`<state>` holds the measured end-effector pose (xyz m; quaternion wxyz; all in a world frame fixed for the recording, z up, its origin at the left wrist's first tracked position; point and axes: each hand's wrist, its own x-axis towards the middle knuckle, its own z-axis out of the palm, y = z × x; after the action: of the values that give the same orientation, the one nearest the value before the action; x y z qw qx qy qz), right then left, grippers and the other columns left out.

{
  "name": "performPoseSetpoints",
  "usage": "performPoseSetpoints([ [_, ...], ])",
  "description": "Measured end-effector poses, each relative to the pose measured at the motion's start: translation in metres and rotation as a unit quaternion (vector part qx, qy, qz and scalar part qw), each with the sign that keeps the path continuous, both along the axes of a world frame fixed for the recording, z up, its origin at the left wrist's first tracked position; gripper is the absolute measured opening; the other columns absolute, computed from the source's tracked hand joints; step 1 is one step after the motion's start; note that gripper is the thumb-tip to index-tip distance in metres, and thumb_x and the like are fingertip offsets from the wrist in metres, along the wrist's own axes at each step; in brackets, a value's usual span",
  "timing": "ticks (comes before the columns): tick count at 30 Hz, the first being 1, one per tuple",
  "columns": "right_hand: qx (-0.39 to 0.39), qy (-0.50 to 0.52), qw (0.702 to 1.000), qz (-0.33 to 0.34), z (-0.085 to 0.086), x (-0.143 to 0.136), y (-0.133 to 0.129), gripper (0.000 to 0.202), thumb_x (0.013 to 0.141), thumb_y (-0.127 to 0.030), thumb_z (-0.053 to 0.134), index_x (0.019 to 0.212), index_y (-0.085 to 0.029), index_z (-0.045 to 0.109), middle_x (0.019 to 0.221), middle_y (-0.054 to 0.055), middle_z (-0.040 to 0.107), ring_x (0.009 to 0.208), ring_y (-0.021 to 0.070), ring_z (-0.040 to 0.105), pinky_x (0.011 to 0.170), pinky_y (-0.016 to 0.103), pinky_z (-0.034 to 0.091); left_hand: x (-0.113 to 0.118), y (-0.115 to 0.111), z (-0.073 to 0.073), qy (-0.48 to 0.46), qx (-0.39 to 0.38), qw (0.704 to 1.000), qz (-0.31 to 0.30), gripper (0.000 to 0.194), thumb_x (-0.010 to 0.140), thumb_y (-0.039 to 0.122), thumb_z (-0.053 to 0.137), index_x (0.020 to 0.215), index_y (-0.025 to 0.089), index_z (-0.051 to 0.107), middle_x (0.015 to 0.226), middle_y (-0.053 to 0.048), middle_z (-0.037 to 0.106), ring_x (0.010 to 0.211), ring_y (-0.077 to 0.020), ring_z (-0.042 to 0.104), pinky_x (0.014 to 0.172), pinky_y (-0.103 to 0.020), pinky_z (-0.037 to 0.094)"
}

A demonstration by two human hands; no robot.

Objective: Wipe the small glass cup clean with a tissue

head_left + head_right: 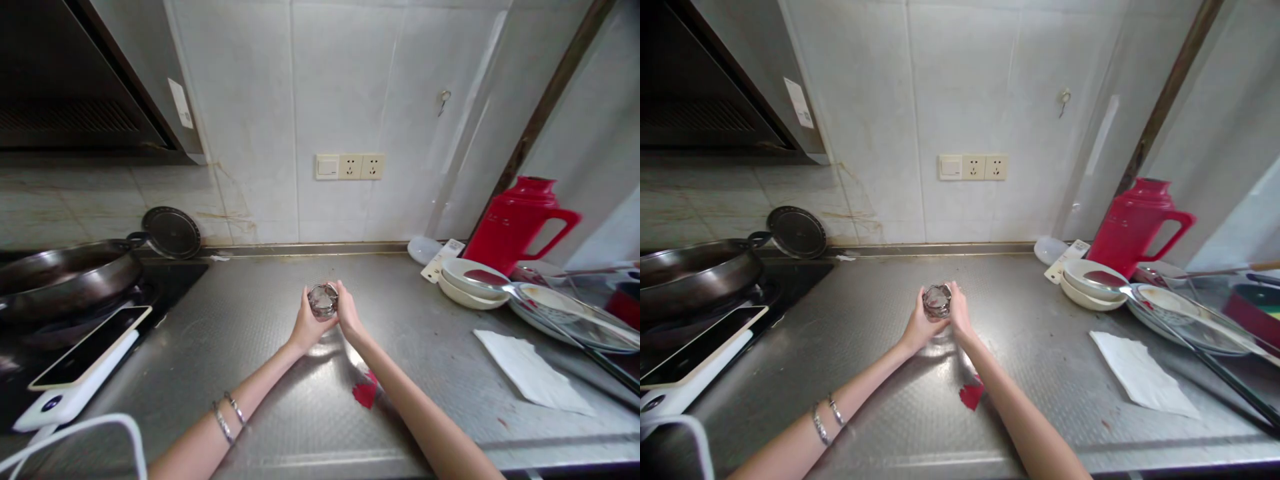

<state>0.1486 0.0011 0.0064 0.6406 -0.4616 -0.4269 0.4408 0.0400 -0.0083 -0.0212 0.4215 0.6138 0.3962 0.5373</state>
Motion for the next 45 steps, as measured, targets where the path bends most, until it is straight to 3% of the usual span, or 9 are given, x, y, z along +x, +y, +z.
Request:
performPoseSetpoints([
  [3, -0.028, 0.020, 0.999, 0.003, -0.001, 0.012, 0.008, 0.059, 0.077, -0.065, 0.040, 0.086, -0.015, 0.070, 0.084, 0.008, 0.073, 0.081, 0.0233, 0.066, 0.077, 0.032, 0.047, -0.002, 0.004, -0.001, -0.005, 0.007, 0.998, -0.067, 0.086, 0.062, 0.031, 0.078, 0.134, 0.017, 0.033, 0.129, -0.018, 0.050, 0.111, -0.0264, 0.057, 0.094, -0.043, 0.047],
  [8, -0.031, -0.034, 0.998, 0.031, -0.003, 0.013, 0.009, 0.067, 0.075, -0.071, 0.039, 0.080, -0.014, 0.073, 0.078, 0.010, 0.073, 0.078, 0.0248, 0.066, 0.077, 0.035, 0.047, -0.013, 0.014, 0.002, 0.051, 0.031, 0.997, -0.054, 0.083, 0.045, 0.024, 0.087, 0.120, 0.017, 0.051, 0.120, -0.013, 0.057, 0.112, -0.0277, 0.056, 0.100, -0.045, 0.042],
  [12, -0.033, -0.035, 0.998, 0.039, -0.003, 0.008, 0.004, 0.067, 0.075, -0.071, 0.040, 0.082, -0.014, 0.074, 0.078, 0.009, 0.073, 0.077, 0.0237, 0.066, 0.076, 0.033, 0.048, -0.017, 0.013, 0.007, 0.071, 0.020, 0.995, -0.065, 0.072, 0.051, 0.024, 0.085, 0.114, 0.016, 0.051, 0.110, -0.012, 0.064, 0.103, -0.0255, 0.061, 0.095, -0.045, 0.045],
  [21, -0.004, -0.024, 0.999, 0.036, -0.001, -0.008, -0.005, 0.059, 0.079, -0.064, 0.039, 0.085, -0.016, 0.072, 0.084, 0.007, 0.073, 0.083, 0.0222, 0.065, 0.077, 0.030, 0.047, -0.011, 0.001, 0.018, 0.072, 0.011, 0.993, 0.093, 0.069, 0.048, 0.028, 0.085, 0.103, 0.019, 0.044, 0.097, -0.007, 0.065, 0.092, -0.0228, 0.064, 0.082, -0.038, 0.050],
  [27, 0.017, -0.033, 0.998, 0.049, -0.002, -0.016, -0.010, 0.055, 0.083, -0.060, 0.038, 0.093, -0.017, 0.070, 0.091, 0.006, 0.073, 0.088, 0.0208, 0.064, 0.081, 0.029, 0.046, -0.009, 0.000, 0.015, 0.079, 0.011, 0.988, 0.133, 0.073, 0.053, 0.029, 0.082, 0.111, 0.018, 0.039, 0.104, -0.011, 0.062, 0.098, -0.0252, 0.062, 0.085, -0.040, 0.048],
  [32, -0.030, 0.004, 0.999, 0.012, -0.015, -0.005, 0.003, 0.058, 0.077, -0.064, 0.042, 0.090, -0.015, 0.070, 0.090, 0.008, 0.073, 0.087, 0.0231, 0.065, 0.078, 0.031, 0.048, -0.002, 0.001, -0.002, 0.074, 0.011, 0.996, 0.058, 0.091, 0.052, 0.029, 0.082, 0.126, 0.015, 0.032, 0.125, -0.019, 0.050, 0.114, -0.0286, 0.053, 0.099, -0.047, 0.040],
  [36, -0.042, 0.015, 0.999, 0.007, -0.014, 0.011, 0.012, 0.060, 0.075, -0.067, 0.043, 0.086, -0.016, 0.071, 0.089, 0.009, 0.073, 0.086, 0.0242, 0.067, 0.079, 0.033, 0.048, -0.003, 0.008, -0.012, 0.036, 0.019, 0.999, -0.032, 0.084, 0.057, 0.023, 0.079, 0.129, 0.016, 0.036, 0.127, -0.017, 0.048, 0.115, -0.0272, 0.053, 0.099, -0.045, 0.041],
  [41, -0.040, -0.006, 0.998, 0.039, -0.005, 0.013, 0.009, 0.062, 0.075, -0.068, 0.042, 0.081, -0.015, 0.073, 0.081, 0.011, 0.073, 0.079, 0.0260, 0.067, 0.079, 0.037, 0.048, -0.013, 0.012, -0.001, 0.061, 0.029, 0.997, -0.037, 0.080, 0.046, 0.022, 0.086, 0.117, 0.017, 0.051, 0.117, -0.012, 0.055, 0.111, -0.0271, 0.055, 0.098, -0.044, 0.041],
  [45, -0.044, -0.002, 0.998, 0.050, 0.000, 0.007, 0.003, 0.062, 0.075, -0.068, 0.043, 0.081, -0.014, 0.073, 0.079, 0.011, 0.073, 0.078, 0.0266, 0.067, 0.077, 0.037, 0.048, -0.016, 0.006, 0.009, 0.065, 0.020, 0.996, -0.063, 0.073, 0.052, 0.025, 0.084, 0.114, 0.017, 0.047, 0.109, -0.011, 0.063, 0.104, -0.0245, 0.060, 0.094, -0.042, 0.045],
])
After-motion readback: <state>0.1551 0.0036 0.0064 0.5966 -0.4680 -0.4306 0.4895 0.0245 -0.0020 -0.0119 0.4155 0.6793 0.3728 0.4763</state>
